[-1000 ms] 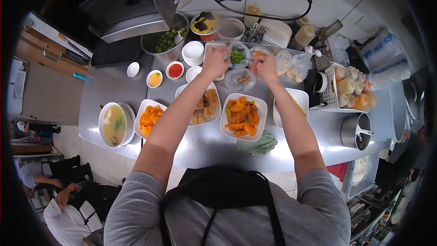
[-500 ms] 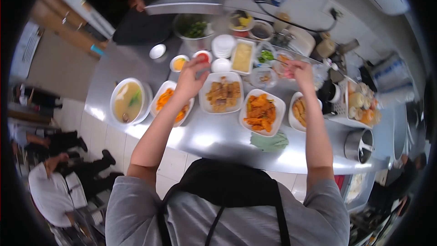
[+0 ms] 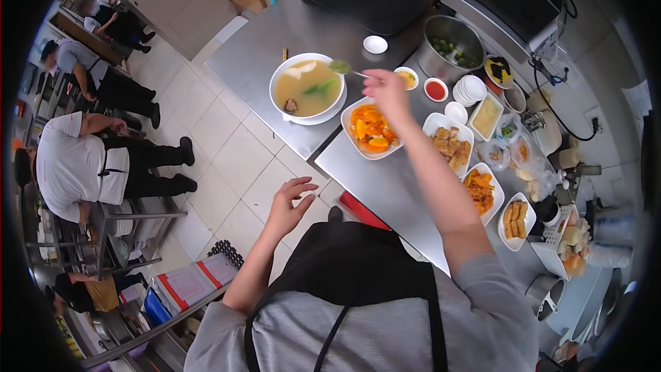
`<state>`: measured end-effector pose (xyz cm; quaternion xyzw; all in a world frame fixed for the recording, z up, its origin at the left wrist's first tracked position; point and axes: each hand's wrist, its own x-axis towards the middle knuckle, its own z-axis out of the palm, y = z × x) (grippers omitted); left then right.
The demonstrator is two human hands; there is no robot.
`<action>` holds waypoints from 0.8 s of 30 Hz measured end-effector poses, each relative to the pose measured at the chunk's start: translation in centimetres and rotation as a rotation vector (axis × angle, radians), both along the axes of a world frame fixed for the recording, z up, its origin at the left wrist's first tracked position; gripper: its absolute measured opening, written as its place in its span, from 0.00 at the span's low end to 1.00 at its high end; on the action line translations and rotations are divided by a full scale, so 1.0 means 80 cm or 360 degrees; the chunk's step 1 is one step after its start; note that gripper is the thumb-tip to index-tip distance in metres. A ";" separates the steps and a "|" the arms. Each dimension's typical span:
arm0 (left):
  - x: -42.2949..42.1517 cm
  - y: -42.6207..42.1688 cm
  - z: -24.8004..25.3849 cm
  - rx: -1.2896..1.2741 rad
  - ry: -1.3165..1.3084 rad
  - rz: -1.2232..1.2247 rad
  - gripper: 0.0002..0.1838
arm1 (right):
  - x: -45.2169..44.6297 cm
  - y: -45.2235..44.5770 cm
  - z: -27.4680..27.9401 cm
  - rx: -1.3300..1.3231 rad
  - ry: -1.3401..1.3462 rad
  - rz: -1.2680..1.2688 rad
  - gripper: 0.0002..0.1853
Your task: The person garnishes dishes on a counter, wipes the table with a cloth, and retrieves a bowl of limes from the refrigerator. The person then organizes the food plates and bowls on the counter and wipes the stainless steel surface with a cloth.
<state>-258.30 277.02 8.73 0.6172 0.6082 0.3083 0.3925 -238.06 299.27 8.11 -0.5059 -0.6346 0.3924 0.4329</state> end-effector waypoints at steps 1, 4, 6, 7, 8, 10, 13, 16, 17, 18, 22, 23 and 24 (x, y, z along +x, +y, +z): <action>-0.008 -0.005 -0.002 -0.0041 -0.0018 0.0069 0.11 | -0.027 -0.010 0.013 0.0264 -0.0297 0.0093 0.14; -0.020 -0.010 0.003 -0.0035 -0.0067 0.0128 0.11 | -0.065 -0.010 -0.011 0.1054 -0.1285 0.0376 0.13; -0.023 -0.001 0.008 -0.0010 -0.0087 0.0132 0.11 | -0.065 -0.004 -0.010 0.1009 -0.1315 0.0376 0.13; -0.020 0.007 0.010 0.0021 -0.0075 0.0114 0.11 | -0.055 0.002 -0.010 0.0883 -0.1099 0.0206 0.13; -0.015 0.015 0.011 0.0049 -0.0067 0.0086 0.11 | -0.040 0.004 -0.011 0.0753 -0.0886 0.0029 0.12; 0.005 0.038 0.016 0.0104 -0.0050 -0.0037 0.11 | 0.013 -0.004 0.006 -0.0158 0.0311 -0.0119 0.12; 0.059 0.086 0.027 0.0163 0.0024 -0.0335 0.10 | 0.147 -0.035 0.020 -0.0378 0.0875 -0.0336 0.11; 0.143 0.140 0.024 0.0589 0.0076 -0.0653 0.11 | 0.285 -0.113 0.052 -0.0235 0.0655 -0.0862 0.11; 0.179 0.156 0.021 0.0644 0.0095 -0.0755 0.11 | 0.330 -0.136 0.047 -0.0189 0.0479 -0.1013 0.12; 0.217 0.170 0.016 0.0700 0.0120 -0.0845 0.10 | 0.367 -0.156 0.036 -0.0151 0.0304 -0.1151 0.12; 0.374 0.208 -0.014 0.0860 0.0334 -0.1226 0.13 | 0.431 -0.207 -0.011 -0.0237 -0.0692 -0.1187 0.12; 0.409 0.213 -0.018 0.0863 0.0330 -0.1254 0.13 | 0.425 -0.208 -0.021 -0.0187 -0.0925 -0.1146 0.13; 0.441 0.215 -0.020 0.0707 0.0514 -0.1368 0.13 | 0.430 -0.204 -0.042 0.0022 -0.1271 -0.1046 0.14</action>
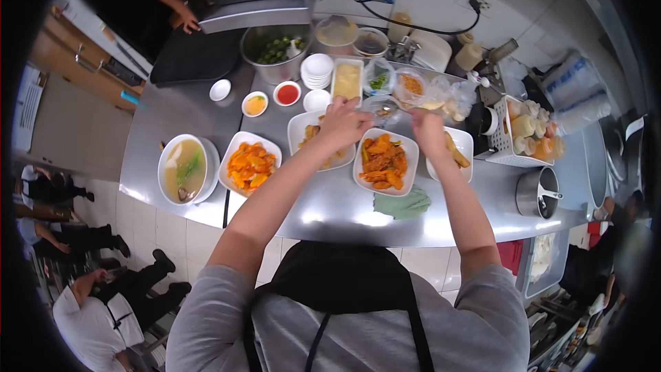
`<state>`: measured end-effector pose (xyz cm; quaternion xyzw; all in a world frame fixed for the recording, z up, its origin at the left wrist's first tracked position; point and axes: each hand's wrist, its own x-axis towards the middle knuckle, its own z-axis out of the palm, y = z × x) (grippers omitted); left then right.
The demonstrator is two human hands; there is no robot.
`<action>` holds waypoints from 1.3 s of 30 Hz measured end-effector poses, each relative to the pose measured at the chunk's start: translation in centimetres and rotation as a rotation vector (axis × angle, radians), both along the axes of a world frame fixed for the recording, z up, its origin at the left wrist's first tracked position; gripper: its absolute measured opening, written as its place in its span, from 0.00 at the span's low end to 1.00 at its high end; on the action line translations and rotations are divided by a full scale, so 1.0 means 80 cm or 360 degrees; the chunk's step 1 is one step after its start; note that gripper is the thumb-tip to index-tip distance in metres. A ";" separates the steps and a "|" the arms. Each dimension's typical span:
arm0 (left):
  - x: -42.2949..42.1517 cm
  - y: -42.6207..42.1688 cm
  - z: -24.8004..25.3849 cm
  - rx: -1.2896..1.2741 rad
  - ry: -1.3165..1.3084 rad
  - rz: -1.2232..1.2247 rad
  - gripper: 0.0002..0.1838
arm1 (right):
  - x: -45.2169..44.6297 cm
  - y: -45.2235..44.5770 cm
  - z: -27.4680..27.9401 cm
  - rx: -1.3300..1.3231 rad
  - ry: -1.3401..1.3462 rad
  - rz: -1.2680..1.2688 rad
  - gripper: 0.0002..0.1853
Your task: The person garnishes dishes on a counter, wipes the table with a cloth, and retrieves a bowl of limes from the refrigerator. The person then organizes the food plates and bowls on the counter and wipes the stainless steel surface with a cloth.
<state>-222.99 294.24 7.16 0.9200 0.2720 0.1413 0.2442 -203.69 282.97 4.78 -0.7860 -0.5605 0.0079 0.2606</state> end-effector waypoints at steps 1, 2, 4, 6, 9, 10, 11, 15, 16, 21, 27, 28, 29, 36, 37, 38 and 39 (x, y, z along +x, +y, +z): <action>0.023 0.005 -0.005 -0.0066 0.0244 -0.0041 0.13 | 0.001 0.006 -0.013 -0.0070 -0.0111 0.0066 0.13; 0.039 0.010 -0.012 -0.0063 0.0248 -0.0062 0.13 | 0.004 0.010 -0.024 0.0041 -0.0140 0.0079 0.12; 0.062 0.017 -0.026 0.0161 0.0713 -0.0100 0.13 | 0.008 0.013 -0.023 0.0152 -0.0163 0.0085 0.12; 0.067 0.025 -0.035 0.0184 0.0624 -0.0070 0.12 | 0.016 0.015 -0.027 0.0092 0.0409 0.0126 0.09; 0.064 0.030 -0.036 0.0216 0.0420 -0.0076 0.13 | 0.021 0.026 -0.049 -0.0082 0.0765 0.0222 0.10; 0.064 0.031 -0.034 0.0233 0.0300 -0.0118 0.14 | 0.020 0.032 -0.050 -0.0081 0.0773 0.0225 0.10; 0.066 0.030 -0.032 0.0237 0.0310 -0.0114 0.14 | 0.016 0.040 -0.051 -0.0242 0.1052 0.0189 0.10; 0.067 0.031 -0.021 0.0262 0.0190 -0.0151 0.16 | 0.023 0.057 -0.041 -0.0508 0.1897 0.0022 0.09; 0.065 0.032 -0.017 0.0285 0.0200 -0.0133 0.17 | 0.028 0.056 -0.039 -0.0510 0.1900 0.0024 0.09; 0.040 0.042 -0.012 0.0307 0.0116 -0.0108 0.19 | 0.046 0.042 -0.023 -0.0321 0.2083 -0.0028 0.08; 0.027 0.041 -0.027 0.0233 0.0128 -0.0057 0.20 | 0.058 0.014 0.007 -0.0227 0.1958 -0.0137 0.09; 0.024 0.039 -0.026 0.0179 0.0143 -0.0052 0.21 | 0.058 0.011 0.013 -0.0220 0.1948 -0.0137 0.09; 0.022 0.037 -0.025 0.0187 0.0132 -0.0054 0.21 | 0.059 0.007 0.022 -0.0209 0.1894 -0.0137 0.09; -0.054 0.027 -0.002 0.0005 -0.0484 0.0359 0.22 | 0.008 0.032 0.090 -0.0142 0.1710 0.0119 0.10; -0.082 0.023 0.006 -0.0088 -0.0657 0.0465 0.21 | -0.017 0.046 0.096 -0.0126 0.1699 0.0186 0.10; -0.116 0.017 0.013 -0.0071 -0.0774 0.0538 0.20 | -0.048 0.062 0.100 -0.0129 0.1734 0.0246 0.09; -0.152 0.009 0.017 -0.0034 -0.0764 0.0611 0.20 | -0.081 0.077 0.103 -0.0126 0.1765 0.0295 0.09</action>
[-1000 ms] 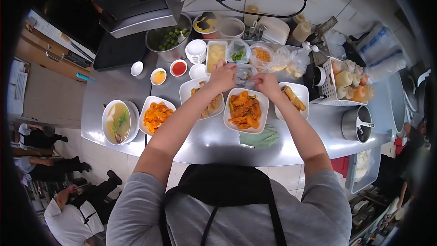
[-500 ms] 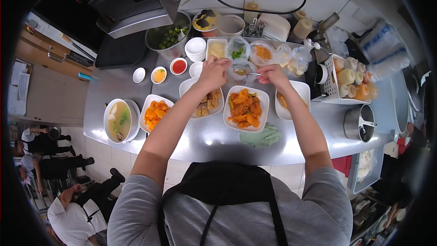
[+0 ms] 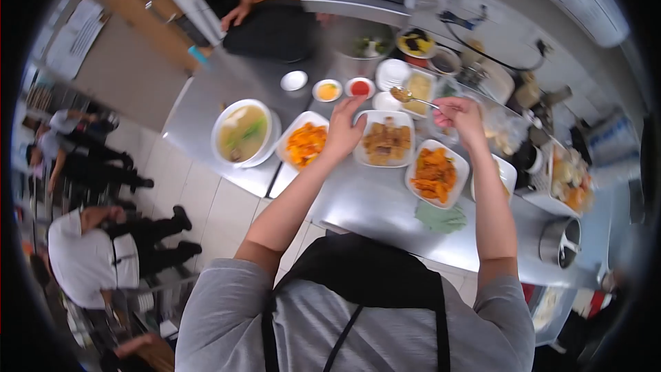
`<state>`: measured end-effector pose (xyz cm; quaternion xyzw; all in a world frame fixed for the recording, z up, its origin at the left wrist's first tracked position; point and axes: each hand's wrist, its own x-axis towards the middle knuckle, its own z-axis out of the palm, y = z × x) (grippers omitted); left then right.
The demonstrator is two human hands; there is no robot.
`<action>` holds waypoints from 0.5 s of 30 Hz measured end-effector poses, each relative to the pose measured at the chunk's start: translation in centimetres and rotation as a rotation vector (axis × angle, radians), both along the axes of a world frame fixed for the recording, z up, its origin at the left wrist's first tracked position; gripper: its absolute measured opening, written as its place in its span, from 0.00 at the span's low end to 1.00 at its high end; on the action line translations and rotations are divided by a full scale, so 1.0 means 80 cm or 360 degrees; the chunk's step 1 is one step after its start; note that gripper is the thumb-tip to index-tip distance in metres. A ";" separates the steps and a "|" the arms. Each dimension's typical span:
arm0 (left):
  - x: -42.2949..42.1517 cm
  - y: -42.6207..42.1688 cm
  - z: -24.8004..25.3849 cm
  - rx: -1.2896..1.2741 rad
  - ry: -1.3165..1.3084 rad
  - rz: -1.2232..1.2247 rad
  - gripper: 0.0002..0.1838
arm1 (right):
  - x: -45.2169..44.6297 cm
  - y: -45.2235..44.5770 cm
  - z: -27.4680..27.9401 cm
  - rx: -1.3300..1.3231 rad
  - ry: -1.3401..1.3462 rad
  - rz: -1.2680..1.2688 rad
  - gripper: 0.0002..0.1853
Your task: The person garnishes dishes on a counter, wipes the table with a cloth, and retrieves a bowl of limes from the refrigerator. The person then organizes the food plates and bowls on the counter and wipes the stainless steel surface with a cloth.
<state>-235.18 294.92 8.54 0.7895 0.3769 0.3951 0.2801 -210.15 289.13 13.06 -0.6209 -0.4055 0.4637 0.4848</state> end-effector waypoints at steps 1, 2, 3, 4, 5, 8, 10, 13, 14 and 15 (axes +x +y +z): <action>-0.037 -0.011 0.003 -0.0139 -0.0057 0.0135 0.19 | -0.037 0.017 0.000 0.0070 0.0054 0.0098 0.09; -0.071 -0.023 0.006 -0.0276 -0.0126 0.0255 0.18 | -0.078 0.033 -0.002 0.0138 0.0102 0.0181 0.09; -0.105 -0.036 0.007 -0.0352 -0.0203 0.0306 0.17 | -0.122 0.048 -0.005 0.0203 0.0141 0.0223 0.10; -0.139 -0.048 0.005 -0.0426 -0.0281 0.0346 0.15 | -0.167 0.066 -0.014 0.0269 0.0180 0.0255 0.11; -0.170 -0.061 0.002 -0.0472 -0.0267 0.0412 0.15 | -0.212 0.087 -0.034 0.0352 0.0069 0.0289 0.13; -0.246 -0.097 -0.005 -0.0539 -0.0227 0.0588 0.12 | -0.332 0.106 -0.055 0.1267 -0.1160 0.0458 0.18; -0.278 -0.112 -0.002 -0.0610 -0.0262 0.0667 0.12 | -0.377 0.111 -0.067 0.1485 -0.1837 0.0767 0.18; -0.318 -0.119 -0.007 -0.0653 -0.0285 0.0738 0.11 | -0.377 0.110 -0.062 0.1380 -0.1598 0.0499 0.16; -0.327 -0.116 -0.014 -0.0619 -0.0290 0.0751 0.11 | -0.360 0.107 -0.056 0.1318 -0.1350 0.0297 0.15; -0.338 -0.113 -0.024 -0.0564 -0.0296 0.0715 0.11 | -0.337 0.097 -0.043 0.1032 -0.1080 0.0250 0.14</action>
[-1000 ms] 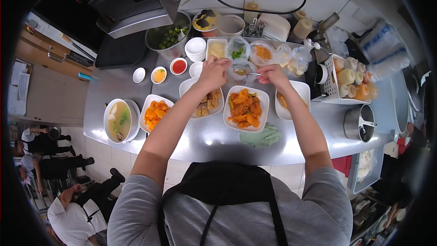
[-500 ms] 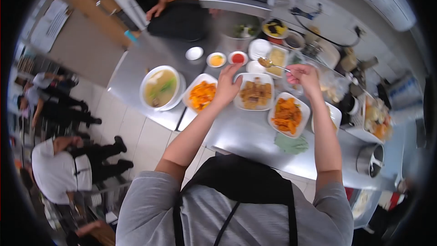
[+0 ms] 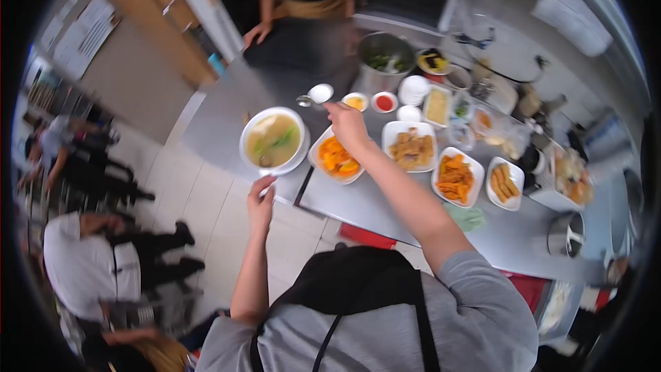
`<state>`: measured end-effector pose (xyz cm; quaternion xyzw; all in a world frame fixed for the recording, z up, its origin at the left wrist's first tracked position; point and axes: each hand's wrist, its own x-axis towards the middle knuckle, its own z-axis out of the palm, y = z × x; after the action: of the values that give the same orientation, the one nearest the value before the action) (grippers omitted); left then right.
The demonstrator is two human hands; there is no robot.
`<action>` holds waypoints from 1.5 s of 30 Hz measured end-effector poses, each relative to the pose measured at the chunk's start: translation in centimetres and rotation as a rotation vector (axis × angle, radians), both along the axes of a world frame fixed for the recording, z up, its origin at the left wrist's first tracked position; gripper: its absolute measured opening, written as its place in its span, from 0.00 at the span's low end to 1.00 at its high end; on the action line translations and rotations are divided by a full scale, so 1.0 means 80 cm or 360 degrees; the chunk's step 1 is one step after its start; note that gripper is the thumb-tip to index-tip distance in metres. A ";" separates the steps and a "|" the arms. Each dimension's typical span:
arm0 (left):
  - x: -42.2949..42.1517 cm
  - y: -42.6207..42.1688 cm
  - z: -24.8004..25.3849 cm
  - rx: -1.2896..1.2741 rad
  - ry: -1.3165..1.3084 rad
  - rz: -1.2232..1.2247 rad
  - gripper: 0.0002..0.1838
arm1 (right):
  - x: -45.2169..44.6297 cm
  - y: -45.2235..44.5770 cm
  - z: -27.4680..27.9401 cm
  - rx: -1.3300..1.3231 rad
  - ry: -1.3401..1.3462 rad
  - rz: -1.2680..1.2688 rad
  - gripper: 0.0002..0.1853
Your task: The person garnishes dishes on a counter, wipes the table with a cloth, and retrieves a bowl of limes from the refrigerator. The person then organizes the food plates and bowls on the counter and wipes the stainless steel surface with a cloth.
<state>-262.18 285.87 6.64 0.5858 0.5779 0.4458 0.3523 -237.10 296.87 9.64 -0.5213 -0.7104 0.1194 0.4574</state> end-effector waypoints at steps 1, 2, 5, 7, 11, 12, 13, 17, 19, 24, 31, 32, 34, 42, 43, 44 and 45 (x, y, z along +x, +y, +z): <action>-0.007 0.007 -0.008 0.0075 -0.0010 -0.0053 0.12 | 0.029 -0.010 0.006 0.0038 -0.0034 -0.0108 0.14; -0.007 0.013 -0.006 0.0039 -0.0075 -0.0051 0.11 | 0.063 -0.022 0.010 -0.0171 0.0417 -0.0252 0.13; 0.009 0.027 0.016 -0.0092 -0.0126 -0.0054 0.10 | 0.185 -0.074 0.010 -0.0291 0.1235 -0.0551 0.11; 0.029 0.031 0.037 -0.0031 -0.0161 -0.0154 0.10 | 0.282 -0.109 -0.025 -0.0065 0.0621 -0.1004 0.12; 0.094 0.045 0.070 0.0201 -0.0114 -0.0279 0.10 | 0.401 -0.200 -0.011 -0.0002 -0.0268 -0.1400 0.07; 0.123 0.041 0.093 0.0241 -0.0030 -0.0315 0.09 | 0.412 -0.198 -0.019 0.0034 -0.0264 -0.1395 0.07; 0.149 0.046 0.103 0.0268 -0.0034 -0.0307 0.09 | 0.422 -0.198 -0.027 -0.0168 -0.0398 -0.1326 0.08; 0.260 0.063 0.132 0.0551 -0.0019 -0.0775 0.09 | 0.446 -0.157 -0.090 -0.0428 -0.0495 -0.1099 0.08; 0.323 0.062 0.154 0.0596 0.0017 -0.0920 0.09 | 0.443 -0.134 -0.109 -0.0527 -0.0437 -0.1070 0.07; 0.440 0.055 0.228 0.1041 0.0130 -0.1082 0.07 | 0.430 -0.135 -0.062 -0.0310 -0.0793 -0.1010 0.06; 0.523 0.055 0.324 0.1170 -0.0310 -0.1131 0.06 | 0.440 -0.216 0.200 0.0582 -0.0425 -0.1144 0.20; 0.531 0.056 0.330 0.1003 -0.0574 -0.1217 0.07 | 0.441 -0.230 0.234 0.0807 -0.0564 -0.1203 0.25; 0.547 0.064 0.336 0.0949 -0.0752 -0.1215 0.09 | 0.439 -0.260 0.306 0.1220 -0.0566 -0.1146 0.24; 0.564 0.066 0.372 0.0521 -0.1373 -0.1306 0.08 | 0.492 -0.252 0.443 0.1075 -0.0822 -0.1282 0.16; 0.563 0.063 0.376 0.0529 -0.1377 -0.1306 0.08 | 0.494 -0.251 0.442 0.1082 -0.0825 -0.1280 0.16; 0.562 0.059 0.379 0.0455 -0.1435 -0.1311 0.08 | 0.495 -0.251 0.441 0.1099 -0.0819 -0.1299 0.18; 0.562 0.054 0.382 0.0381 -0.1492 -0.1313 0.08 | 0.495 -0.250 0.440 0.1115 -0.0812 -0.1316 0.19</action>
<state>-217.20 290.21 37.18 0.5381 0.0352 0.5441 0.6427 -197.53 276.89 44.83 -0.5849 -0.5331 -0.4388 0.4256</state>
